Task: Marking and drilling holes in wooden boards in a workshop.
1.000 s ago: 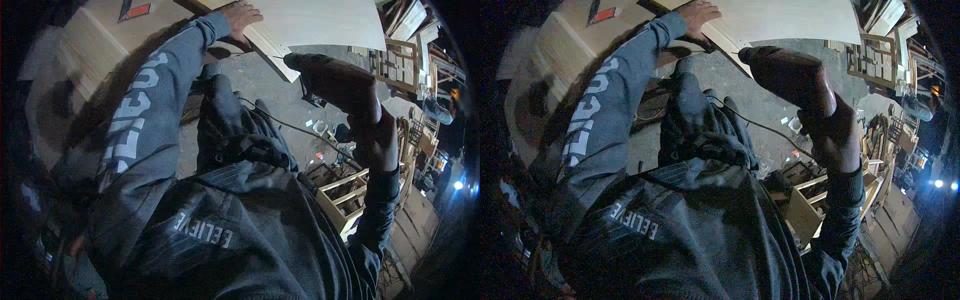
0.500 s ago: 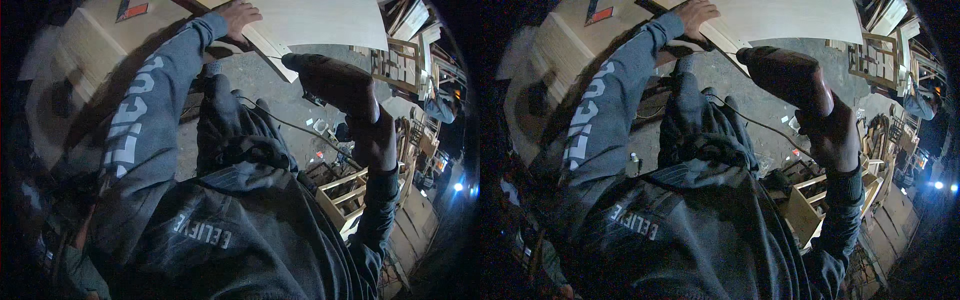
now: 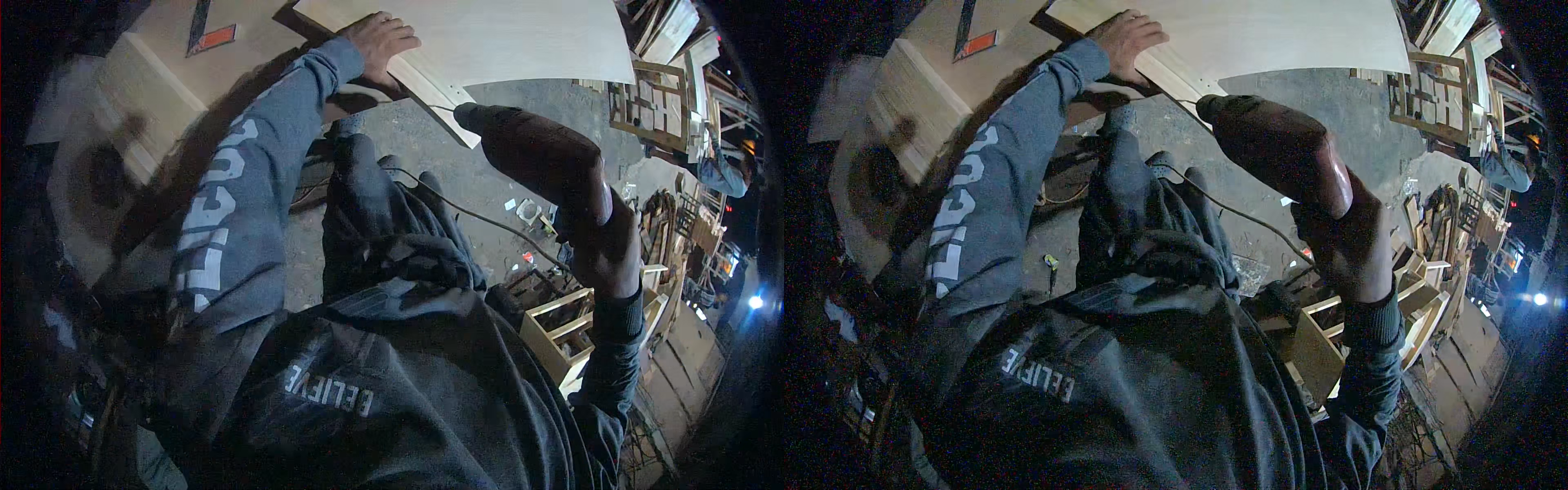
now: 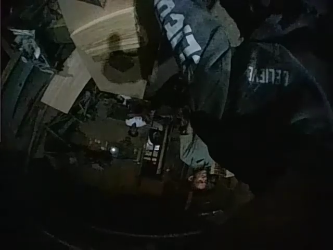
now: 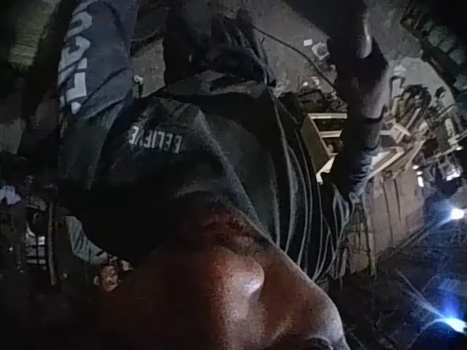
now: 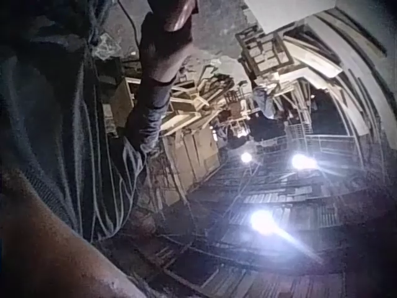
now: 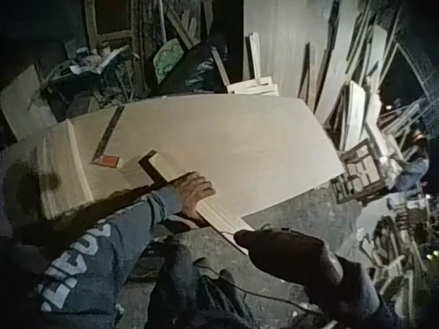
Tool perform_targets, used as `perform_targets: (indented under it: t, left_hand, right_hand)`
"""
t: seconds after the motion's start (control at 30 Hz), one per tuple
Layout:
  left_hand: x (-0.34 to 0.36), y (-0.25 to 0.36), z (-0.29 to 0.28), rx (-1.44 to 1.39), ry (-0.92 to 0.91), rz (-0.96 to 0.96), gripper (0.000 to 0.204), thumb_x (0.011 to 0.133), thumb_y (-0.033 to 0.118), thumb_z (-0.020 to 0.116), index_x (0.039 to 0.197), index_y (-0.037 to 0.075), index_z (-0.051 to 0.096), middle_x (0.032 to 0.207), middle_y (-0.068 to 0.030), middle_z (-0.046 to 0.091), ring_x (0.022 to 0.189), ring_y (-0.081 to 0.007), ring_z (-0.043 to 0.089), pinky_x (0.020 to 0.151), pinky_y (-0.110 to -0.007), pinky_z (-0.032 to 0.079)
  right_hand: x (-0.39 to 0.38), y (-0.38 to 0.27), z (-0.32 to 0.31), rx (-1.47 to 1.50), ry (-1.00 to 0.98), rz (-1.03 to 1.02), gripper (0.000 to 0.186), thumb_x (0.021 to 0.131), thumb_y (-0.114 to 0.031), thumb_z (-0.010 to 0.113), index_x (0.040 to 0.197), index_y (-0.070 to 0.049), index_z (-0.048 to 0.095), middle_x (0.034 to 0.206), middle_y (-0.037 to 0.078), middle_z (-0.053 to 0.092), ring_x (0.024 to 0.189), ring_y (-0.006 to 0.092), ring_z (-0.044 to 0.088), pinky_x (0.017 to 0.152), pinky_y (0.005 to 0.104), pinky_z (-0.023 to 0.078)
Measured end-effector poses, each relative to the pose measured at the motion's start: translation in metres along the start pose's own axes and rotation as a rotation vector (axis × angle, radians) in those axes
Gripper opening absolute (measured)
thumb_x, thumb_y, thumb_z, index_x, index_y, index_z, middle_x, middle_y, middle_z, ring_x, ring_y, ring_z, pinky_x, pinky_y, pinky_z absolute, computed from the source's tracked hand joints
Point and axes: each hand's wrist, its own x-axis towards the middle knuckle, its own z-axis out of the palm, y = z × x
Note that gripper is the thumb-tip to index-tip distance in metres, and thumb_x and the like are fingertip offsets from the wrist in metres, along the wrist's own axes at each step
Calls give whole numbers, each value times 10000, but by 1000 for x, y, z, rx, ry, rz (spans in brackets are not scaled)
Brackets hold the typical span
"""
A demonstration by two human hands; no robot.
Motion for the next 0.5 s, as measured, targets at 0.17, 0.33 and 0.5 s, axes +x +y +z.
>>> perform_targets:
  t: [0.17, 0.33, 0.5]
  left_hand:
    - [-5, 0, -3, -47, 89, 23, 1085, 530, 660, 890, 1393, 96, 553, 1394, -130, 551, 1331, -328, 482, 1168, -536, 320]
    - [-7, -5, -4, -65, 132, 52, 1068, 523, 655, 891, 1377, 104, 564, 1367, -123, 565, 1318, -309, 492, 1163, -517, 328]
    - [-9, -5, -2, -73, 170, 72, 1022, 549, 653, 881, 1361, 114, 576, 1330, -103, 577, 1301, -289, 497, 1147, -486, 342]
  right_hand:
    - [4, -7, -6, -187, -52, -34, 343, 886, -113, 722, 1197, 15, 651, 947, 102, 740, 799, 128, 669, 721, 299, 547]
    - [14, -9, -20, -129, -118, 176, 280, 910, -208, 680, 1073, 18, 655, 822, 25, 669, 702, 103, 607, 612, 292, 494]
    - [34, 15, -42, 115, -208, 117, 203, 936, -134, 673, 1100, -13, 678, 809, 47, 711, 672, 115, 648, 564, 294, 501]
